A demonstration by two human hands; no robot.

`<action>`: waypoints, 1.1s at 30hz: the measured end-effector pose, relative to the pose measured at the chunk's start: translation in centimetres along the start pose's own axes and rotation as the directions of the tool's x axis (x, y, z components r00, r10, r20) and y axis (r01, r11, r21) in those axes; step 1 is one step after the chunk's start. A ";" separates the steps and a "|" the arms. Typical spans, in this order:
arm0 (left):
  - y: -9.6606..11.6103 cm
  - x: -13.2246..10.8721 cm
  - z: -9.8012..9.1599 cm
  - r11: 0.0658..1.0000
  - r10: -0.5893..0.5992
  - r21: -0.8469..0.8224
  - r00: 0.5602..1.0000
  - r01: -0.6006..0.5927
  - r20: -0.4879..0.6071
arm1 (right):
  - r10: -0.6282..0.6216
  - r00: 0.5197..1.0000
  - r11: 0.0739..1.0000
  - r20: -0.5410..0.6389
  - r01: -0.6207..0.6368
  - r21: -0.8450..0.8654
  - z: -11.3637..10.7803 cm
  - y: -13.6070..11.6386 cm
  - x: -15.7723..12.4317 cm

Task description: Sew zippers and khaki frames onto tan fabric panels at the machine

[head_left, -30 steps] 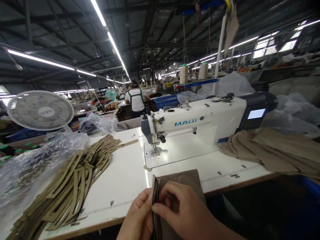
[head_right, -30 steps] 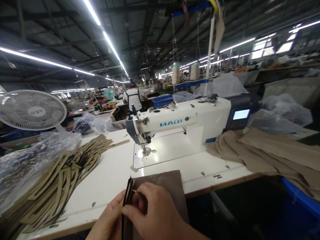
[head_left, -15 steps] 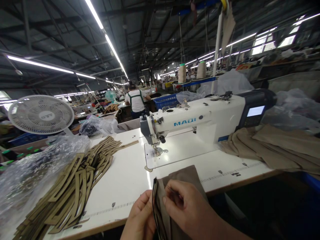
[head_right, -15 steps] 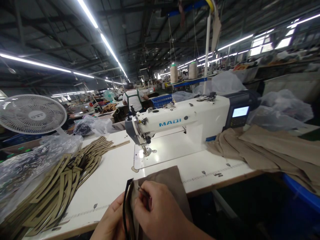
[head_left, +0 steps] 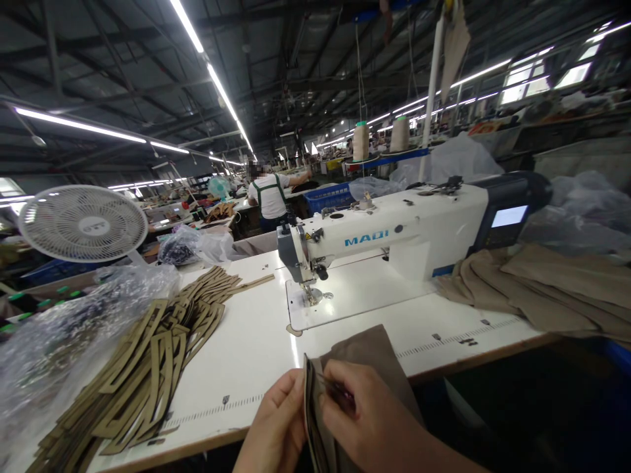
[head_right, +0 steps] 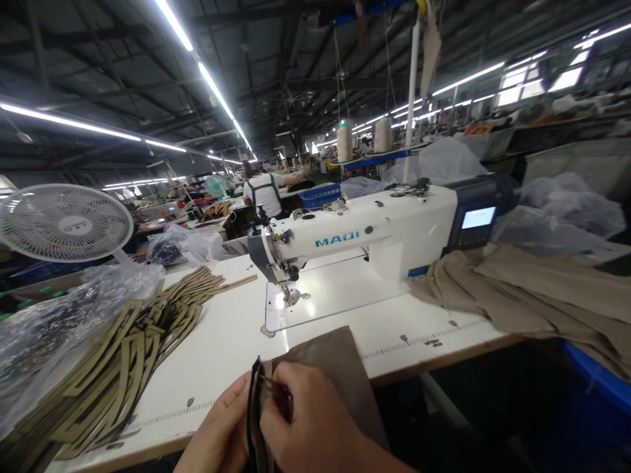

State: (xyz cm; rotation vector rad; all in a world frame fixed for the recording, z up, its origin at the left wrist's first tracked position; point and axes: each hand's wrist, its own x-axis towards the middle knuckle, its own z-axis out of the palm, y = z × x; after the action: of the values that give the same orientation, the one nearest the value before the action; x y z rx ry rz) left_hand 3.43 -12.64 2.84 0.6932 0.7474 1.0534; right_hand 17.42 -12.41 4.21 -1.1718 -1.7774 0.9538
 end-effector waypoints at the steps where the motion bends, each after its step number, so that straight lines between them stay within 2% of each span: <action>1: -0.1 0.1 0.0 1.000 -0.003 -0.006 1.000 0.003 -0.006 | -0.005 1.000 1.000 -0.013 0.005 -0.011 0.1 0.0 0.0; 4: -0.2 0.1 -0.2 1.000 -0.011 -0.029 0.999 0.010 -0.032 | -0.019 0.998 0.999 -0.056 0.018 -0.033 0.4 0.2 0.2; 6: -0.3 -0.1 -0.2 0.998 -0.022 -0.056 0.999 0.020 -0.036 | -0.017 0.999 1.000 -0.041 0.018 0.005 0.3 0.1 0.3; 10: -0.3 -0.6 -0.3 0.991 -0.118 -0.076 0.991 0.113 -0.064 | -0.009 0.998 0.974 0.065 -0.006 0.226 -0.2 0.0 0.2; 13: -0.2 -0.6 -0.2 0.974 -0.201 -0.110 0.979 0.199 -0.015 | 0.012 0.994 0.928 0.105 -0.050 0.368 -0.3 0.2 0.2; 17: -0.2 -0.3 -0.2 0.977 -0.170 -0.113 0.982 0.178 0.080 | 0.046 0.981 0.829 0.188 -0.143 0.540 -0.2 0.7 0.4; 22: -0.5 -0.2 -0.7 0.985 -0.148 -0.079 0.986 0.154 0.071 | 0.076 0.943 0.747 0.325 -0.269 0.608 -0.2 0.9 0.5; 25: -0.9 -0.3 -1.0 0.991 -0.117 -0.064 0.992 0.120 0.053 | 0.085 0.944 0.776 0.318 -0.263 0.574 -0.2 0.8 0.5; 27: -1.1 -0.4 -1.1 0.994 -0.091 -0.060 0.995 0.093 0.037 | 0.071 0.968 0.860 0.239 -0.181 0.477 -0.1 0.7 0.4; 30: -1.4 -0.3 -1.2 0.998 -0.031 -0.064 0.999 0.030 -0.020 | -0.001 0.996 0.981 0.090 -0.017 0.191 0.2 0.6 0.2; 33: -1.5 -0.3 -1.0 0.999 0.042 -0.025 0.996 -0.044 -0.079 | -0.042 0.999 0.997 0.005 0.042 -0.059 0.5 0.7 0.0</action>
State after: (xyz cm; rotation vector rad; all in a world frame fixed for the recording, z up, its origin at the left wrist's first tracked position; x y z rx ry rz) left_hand 3.28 -13.28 1.11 0.6507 0.7879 1.1336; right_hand 17.17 -12.27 3.39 -1.1659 -1.8369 0.8845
